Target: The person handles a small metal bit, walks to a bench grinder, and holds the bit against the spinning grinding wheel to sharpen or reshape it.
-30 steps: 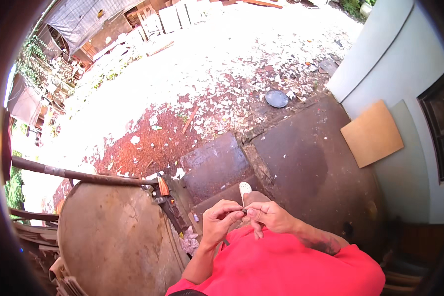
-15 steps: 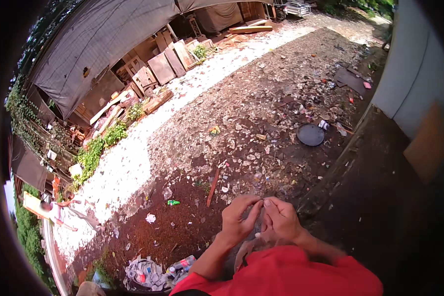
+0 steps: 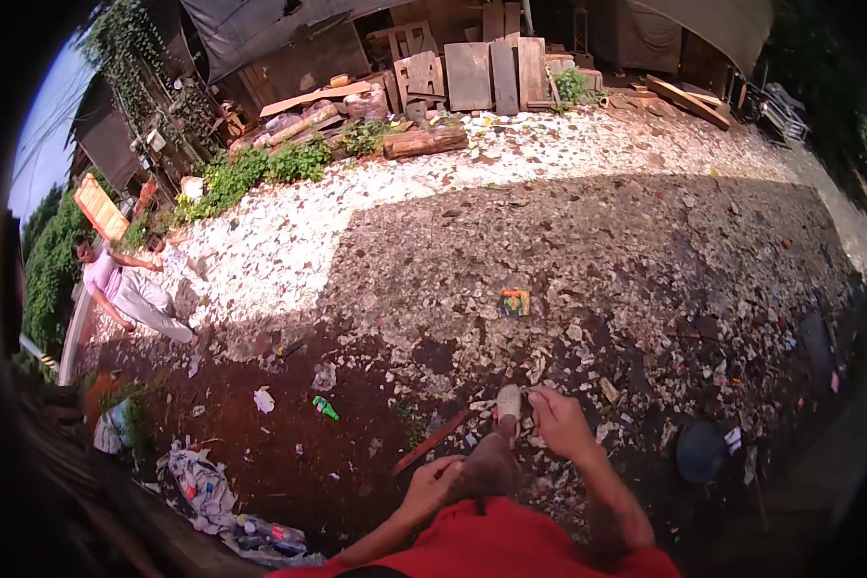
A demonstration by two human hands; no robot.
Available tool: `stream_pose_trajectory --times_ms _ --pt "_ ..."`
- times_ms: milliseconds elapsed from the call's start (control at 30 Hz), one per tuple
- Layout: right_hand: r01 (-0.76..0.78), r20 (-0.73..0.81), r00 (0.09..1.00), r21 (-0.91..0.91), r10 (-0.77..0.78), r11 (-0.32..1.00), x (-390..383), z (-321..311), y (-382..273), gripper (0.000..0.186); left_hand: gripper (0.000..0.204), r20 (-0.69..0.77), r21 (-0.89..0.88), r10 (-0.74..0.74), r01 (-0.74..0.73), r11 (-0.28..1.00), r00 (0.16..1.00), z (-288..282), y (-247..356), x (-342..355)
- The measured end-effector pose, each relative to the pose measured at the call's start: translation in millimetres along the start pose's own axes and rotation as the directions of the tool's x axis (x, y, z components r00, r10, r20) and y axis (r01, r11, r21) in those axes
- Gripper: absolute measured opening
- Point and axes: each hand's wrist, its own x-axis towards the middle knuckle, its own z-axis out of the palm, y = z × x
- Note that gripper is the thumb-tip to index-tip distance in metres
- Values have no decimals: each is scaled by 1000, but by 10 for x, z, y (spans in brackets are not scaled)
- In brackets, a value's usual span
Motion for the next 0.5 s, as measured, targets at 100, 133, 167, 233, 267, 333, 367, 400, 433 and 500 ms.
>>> stream_pose_trajectory --times_ms 100,133,167,233,267,333,367,400,433,500 --pt "-80 -82 995 -312 56 947 1803 -916 396 29 28 -117 -278 -329 287 917 937 -398 -60 1323" --pt "-156 -188 974 -146 128 977 2280 -1293 509 26 27 -114 -156 -340 322 934 933 -447 -129 1909" --pt "-213 -292 932 34 214 976 2705 -1707 624 23 26 -143 26 -201 207 978 969 -382 -179 2880" --pt "-291 -307 887 209 346 933 2984 -2022 257 21 32 -129 130 92 -75 989 987 -54 1113 4494" --pt "-276 -295 871 369 394 887 3161 -2134 9 20 32 -100 47 160 -156 987 982 147 1818 5232" --pt "-279 -350 836 393 423 876 3472 -2487 -466 21 29 8 -143 347 -343 929 938 650 3314 6473" --pt "-308 -334 820 426 464 851 3694 -2682 -737 20 28 41 -113 532 -525 844 846 907 3954 7017" --pt "-327 -296 819 461 491 825 3968 -2863 -909 20 28 127 -125 644 -632 765 754 1111 4484 7530" --pt "-298 -323 814 483 483 824 4246 -3086 -977 18 27 194 -164 744 -727 667 639 1355 4836 8056" --pt "-171 -360 836 546 414 820 4976 -3555 -1029 18 27 321 -124 796 -810 573 513 1806 5245 9025"
